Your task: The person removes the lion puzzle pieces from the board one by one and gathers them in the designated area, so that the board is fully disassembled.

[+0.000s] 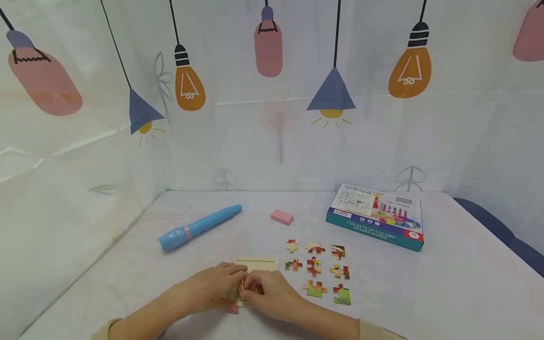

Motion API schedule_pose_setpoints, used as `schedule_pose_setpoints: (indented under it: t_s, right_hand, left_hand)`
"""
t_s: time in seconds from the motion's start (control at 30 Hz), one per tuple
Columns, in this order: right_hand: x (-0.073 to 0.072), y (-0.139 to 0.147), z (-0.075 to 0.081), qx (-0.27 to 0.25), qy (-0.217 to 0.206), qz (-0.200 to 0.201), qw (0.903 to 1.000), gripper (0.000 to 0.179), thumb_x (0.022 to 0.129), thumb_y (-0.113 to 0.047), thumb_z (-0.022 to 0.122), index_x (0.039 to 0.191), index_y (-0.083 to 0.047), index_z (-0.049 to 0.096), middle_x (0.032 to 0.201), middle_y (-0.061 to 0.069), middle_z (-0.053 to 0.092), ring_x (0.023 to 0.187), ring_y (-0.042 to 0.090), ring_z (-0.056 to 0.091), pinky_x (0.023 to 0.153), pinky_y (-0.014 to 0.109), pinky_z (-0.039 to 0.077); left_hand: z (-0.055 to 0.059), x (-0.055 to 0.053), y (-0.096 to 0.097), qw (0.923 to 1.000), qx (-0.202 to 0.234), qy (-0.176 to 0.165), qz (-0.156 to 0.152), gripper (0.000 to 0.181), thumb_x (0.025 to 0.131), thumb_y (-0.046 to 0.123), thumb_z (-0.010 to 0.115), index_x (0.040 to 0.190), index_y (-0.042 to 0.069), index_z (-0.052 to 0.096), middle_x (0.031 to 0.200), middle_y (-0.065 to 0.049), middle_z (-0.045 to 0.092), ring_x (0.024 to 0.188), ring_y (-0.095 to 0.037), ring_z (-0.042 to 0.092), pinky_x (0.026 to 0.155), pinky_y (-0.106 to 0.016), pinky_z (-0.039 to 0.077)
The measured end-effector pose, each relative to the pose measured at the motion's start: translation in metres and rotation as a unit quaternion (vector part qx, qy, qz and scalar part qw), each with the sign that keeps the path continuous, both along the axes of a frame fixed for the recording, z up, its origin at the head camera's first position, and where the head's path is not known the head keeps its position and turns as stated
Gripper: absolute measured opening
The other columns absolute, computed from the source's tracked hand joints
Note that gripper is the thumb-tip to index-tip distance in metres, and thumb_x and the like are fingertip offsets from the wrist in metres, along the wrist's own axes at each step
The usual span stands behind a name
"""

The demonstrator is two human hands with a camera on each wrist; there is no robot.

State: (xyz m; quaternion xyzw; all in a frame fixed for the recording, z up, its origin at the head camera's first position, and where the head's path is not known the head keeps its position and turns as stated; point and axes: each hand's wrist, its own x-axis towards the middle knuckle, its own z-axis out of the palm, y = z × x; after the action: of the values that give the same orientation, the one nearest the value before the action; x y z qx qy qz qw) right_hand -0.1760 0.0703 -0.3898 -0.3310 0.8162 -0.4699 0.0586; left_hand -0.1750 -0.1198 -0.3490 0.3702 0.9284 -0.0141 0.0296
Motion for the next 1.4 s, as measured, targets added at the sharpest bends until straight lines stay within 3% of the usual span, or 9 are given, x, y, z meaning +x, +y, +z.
schedule_pose_setpoints:
  t_s: [0.37,0.53,0.8,1.13,1.4]
  right_hand:
    - [-0.001,0.001,0.001,0.033,0.012,-0.023,0.9991,0.008,0.087,-0.018,0.063,0.08,-0.018,0.059,0.067,-0.013,0.053,0.06,-0.001,0.045,0.052,0.016,0.037]
    - [-0.001,0.002,0.004,0.04,0.003,-0.028,0.9988,0.009,0.085,-0.012,0.063,0.078,-0.017,0.06,0.067,-0.012,0.054,0.059,0.0,0.046,0.051,0.017,0.039]
    - [-0.002,0.007,0.016,0.052,0.017,-0.02,0.9983,0.012,0.083,-0.008,0.063,0.075,-0.017,0.061,0.065,-0.013,0.054,0.058,-0.001,0.046,0.051,0.017,0.039]
    - [-0.002,0.011,0.022,0.068,0.008,-0.001,0.9976,0.01,0.086,-0.012,0.062,0.077,-0.016,0.062,0.065,-0.013,0.053,0.059,-0.001,0.044,0.052,0.017,0.037]
    - [-0.004,0.026,0.029,0.08,0.001,-0.028,0.9964,0.01,0.087,-0.016,0.062,0.077,-0.018,0.06,0.069,-0.012,0.054,0.064,0.003,0.048,0.055,0.02,0.04]
  left_hand:
    - [0.001,-0.001,0.0,0.9998,0.002,-0.018,0.0,0.058,0.071,0.048,0.068,0.119,0.017,0.054,0.126,0.0,0.052,0.114,-0.023,0.048,0.086,-0.038,0.046]
    - [0.0,-0.002,0.0,0.9996,0.014,-0.022,-0.004,0.053,0.071,0.047,0.069,0.114,0.022,0.05,0.121,0.002,0.053,0.111,-0.023,0.05,0.082,-0.038,0.048]
    - [-0.002,-0.002,0.0,0.9998,0.011,-0.012,0.01,0.056,0.069,0.048,0.071,0.112,0.019,0.049,0.108,0.007,0.056,0.105,-0.02,0.053,0.078,-0.035,0.049]
    - [-0.001,-0.001,0.002,0.9999,-0.013,0.002,0.006,0.058,0.07,0.049,0.07,0.114,0.015,0.055,0.121,0.0,0.055,0.11,-0.023,0.051,0.085,-0.037,0.047]
    - [-0.003,-0.001,0.004,0.9993,-0.031,0.013,0.019,0.055,0.069,0.051,0.071,0.109,0.016,0.057,0.124,0.0,0.054,0.111,-0.023,0.051,0.083,-0.037,0.048]
